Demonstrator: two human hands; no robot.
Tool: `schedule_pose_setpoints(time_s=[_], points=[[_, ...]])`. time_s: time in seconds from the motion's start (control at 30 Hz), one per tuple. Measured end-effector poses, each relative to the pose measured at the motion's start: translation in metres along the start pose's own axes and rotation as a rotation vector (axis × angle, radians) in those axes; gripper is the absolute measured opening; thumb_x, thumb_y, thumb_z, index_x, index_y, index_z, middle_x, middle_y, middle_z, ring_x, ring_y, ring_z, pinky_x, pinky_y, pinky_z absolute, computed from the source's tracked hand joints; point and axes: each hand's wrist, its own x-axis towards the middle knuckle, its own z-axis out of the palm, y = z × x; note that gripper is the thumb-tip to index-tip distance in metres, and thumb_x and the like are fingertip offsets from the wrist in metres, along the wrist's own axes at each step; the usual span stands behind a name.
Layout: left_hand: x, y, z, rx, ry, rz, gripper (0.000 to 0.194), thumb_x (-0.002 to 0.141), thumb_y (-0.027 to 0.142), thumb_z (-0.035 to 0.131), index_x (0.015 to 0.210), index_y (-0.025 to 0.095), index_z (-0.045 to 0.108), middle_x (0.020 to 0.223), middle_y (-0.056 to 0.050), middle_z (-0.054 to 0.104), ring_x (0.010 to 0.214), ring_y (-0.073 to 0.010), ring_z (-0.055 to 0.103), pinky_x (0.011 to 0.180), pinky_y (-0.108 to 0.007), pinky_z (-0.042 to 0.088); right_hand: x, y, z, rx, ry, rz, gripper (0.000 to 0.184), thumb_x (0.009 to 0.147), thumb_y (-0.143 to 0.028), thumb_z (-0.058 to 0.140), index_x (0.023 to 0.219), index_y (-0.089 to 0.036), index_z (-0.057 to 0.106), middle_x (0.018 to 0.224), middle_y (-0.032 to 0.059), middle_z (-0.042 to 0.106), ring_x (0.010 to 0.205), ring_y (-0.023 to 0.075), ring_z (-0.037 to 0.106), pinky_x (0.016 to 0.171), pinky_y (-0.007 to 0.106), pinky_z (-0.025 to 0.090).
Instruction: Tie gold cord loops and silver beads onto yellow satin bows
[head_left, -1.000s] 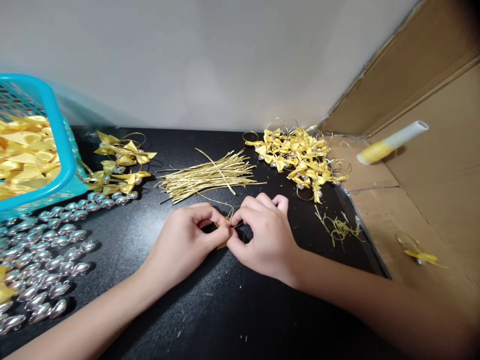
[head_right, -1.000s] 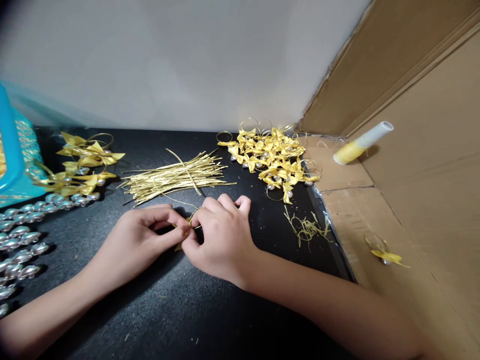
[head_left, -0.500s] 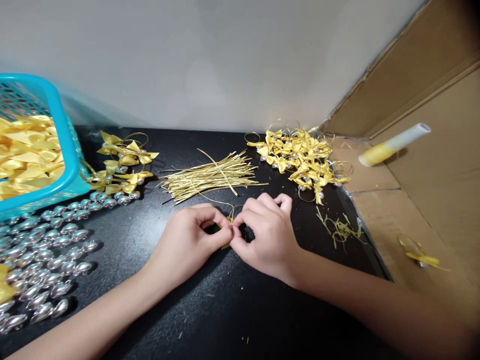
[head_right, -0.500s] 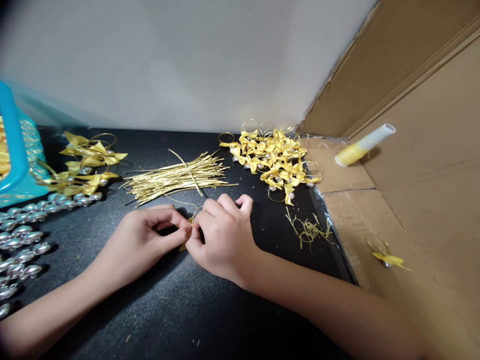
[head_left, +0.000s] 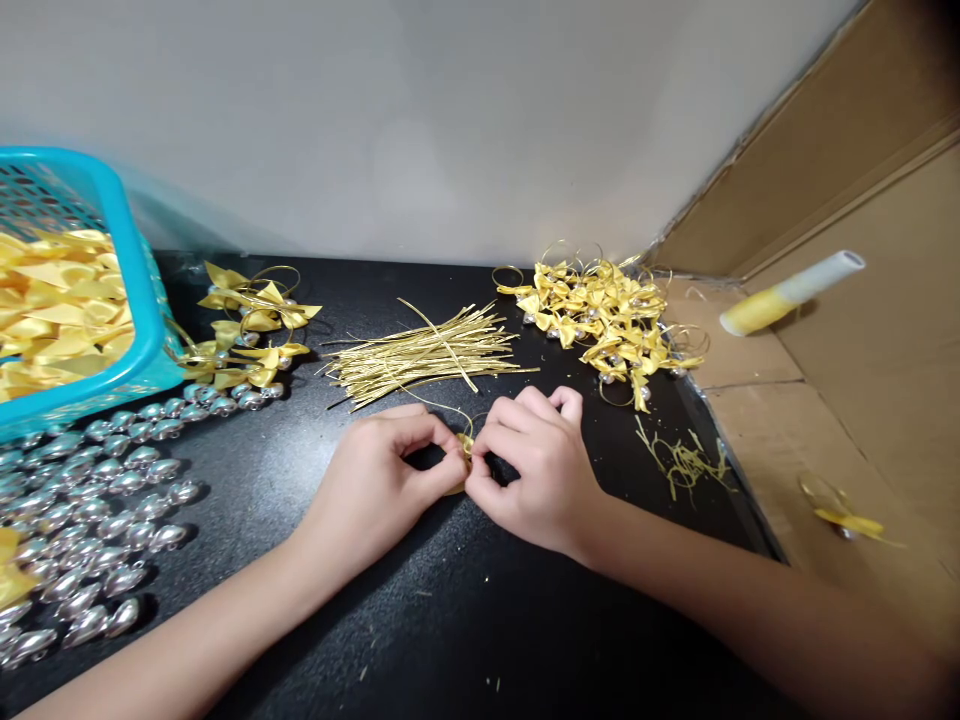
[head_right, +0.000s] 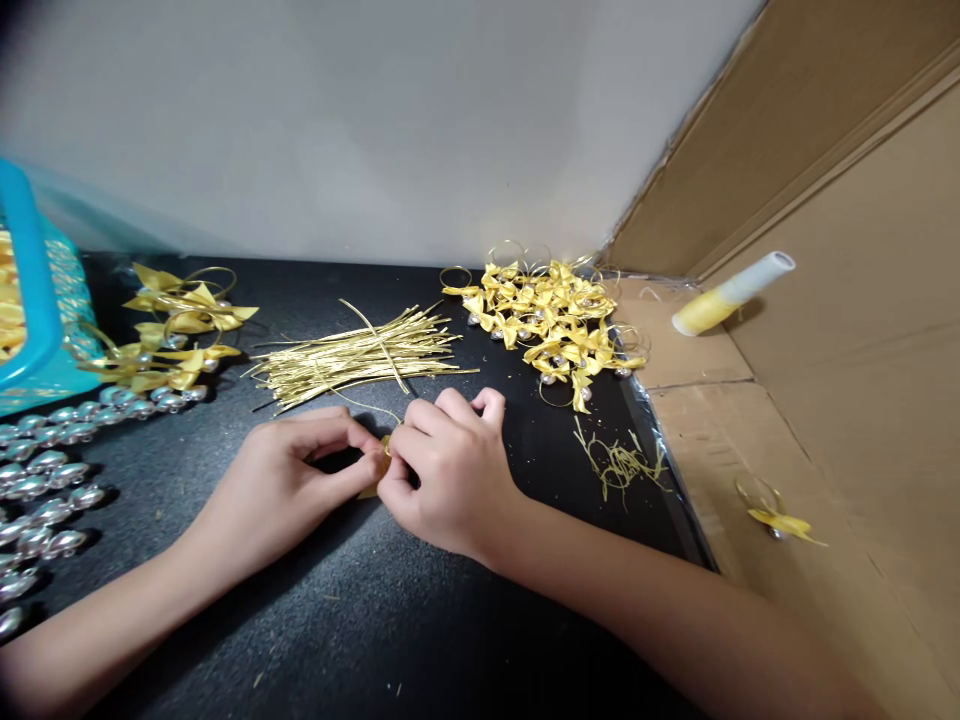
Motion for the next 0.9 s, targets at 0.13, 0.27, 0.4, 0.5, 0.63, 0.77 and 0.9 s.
schedule_pose_setpoints(time_s=[0.13,0.27,0.4,0.5,0.63,0.77,0.9], points=[[0.0012,0.0004,-0.0021,-0.012,-0.005,-0.015,0.013,0.073,0.018,0.062,0.06,0.02,0.066,0.06,0.004,0.063,0.056,-0.0111,0.055,0.057,-0.024,0.039,-0.0002,-0.0004,-0.0016,0.012,0.03,0.016,0.013,0.077,-0.021,0.056,0.065,-0.019,0.06,0.07,-0.0017,0.064,0.073,0.0155,0.049,0.077,0.038,0.022],[0.0008,-0.0003,-0.0026,-0.026,-0.015,-0.034,0.013,0.073,0.019,0.062,0.061,0.02,0.066,0.061,0.004,0.065,0.058,-0.0114,0.056,0.058,-0.024,0.04,-0.0005,-0.0011,-0.0014,0.012,0.049,0.006,0.009,0.075,-0.023,0.058,0.068,-0.019,0.062,0.072,-0.001,0.065,0.074,0.0162,0.05,0.077,0.038,0.022],[0.0013,-0.0006,-0.0022,-0.025,-0.032,-0.042,0.013,0.073,0.021,0.063,0.061,0.02,0.067,0.062,0.005,0.065,0.058,-0.0113,0.057,0.058,-0.024,0.039,0.0,0.0004,0.0018,-0.021,0.098,-0.036,0.015,0.078,-0.021,0.058,0.064,-0.019,0.061,0.068,-0.002,0.063,0.071,0.0153,0.048,0.076,0.038,0.021],[0.0017,-0.0006,-0.002,-0.014,-0.039,-0.043,0.013,0.074,0.021,0.064,0.061,0.02,0.067,0.062,0.005,0.066,0.058,-0.0112,0.057,0.058,-0.024,0.039,0.0006,0.0017,0.0038,-0.042,0.125,-0.062,0.017,0.079,-0.019,0.058,0.061,-0.018,0.06,0.066,-0.0026,0.062,0.07,0.0147,0.047,0.076,0.038,0.021],[0.0014,-0.0016,-0.0012,-0.004,-0.031,-0.02,0.014,0.074,0.02,0.063,0.061,0.019,0.066,0.061,0.005,0.065,0.058,-0.0108,0.056,0.058,-0.024,0.039,0.0005,0.0023,0.004,-0.045,0.125,-0.064,0.018,0.079,-0.019,0.057,0.061,-0.018,0.059,0.065,-0.003,0.061,0.069,0.0142,0.046,0.076,0.038,0.021],[0.0011,-0.0026,-0.0006,0.004,-0.024,-0.001,0.013,0.075,0.018,0.064,0.062,0.019,0.066,0.062,0.005,0.065,0.06,-0.0108,0.058,0.059,-0.023,0.04,-0.0008,0.0025,0.0047,-0.049,0.111,-0.056,0.019,0.079,-0.019,0.055,0.061,-0.018,0.058,0.066,-0.0022,0.061,0.07,0.0147,0.045,0.077,0.038,0.02],[0.0014,-0.0016,-0.0013,0.0,-0.012,0.014,0.013,0.074,0.017,0.064,0.061,0.018,0.065,0.063,0.005,0.064,0.059,-0.0101,0.057,0.059,-0.023,0.04,-0.001,0.0033,0.0045,-0.059,0.087,-0.046,0.019,0.08,-0.021,0.053,0.062,-0.018,0.058,0.067,-0.0016,0.061,0.07,0.0152,0.045,0.077,0.038,0.02]])
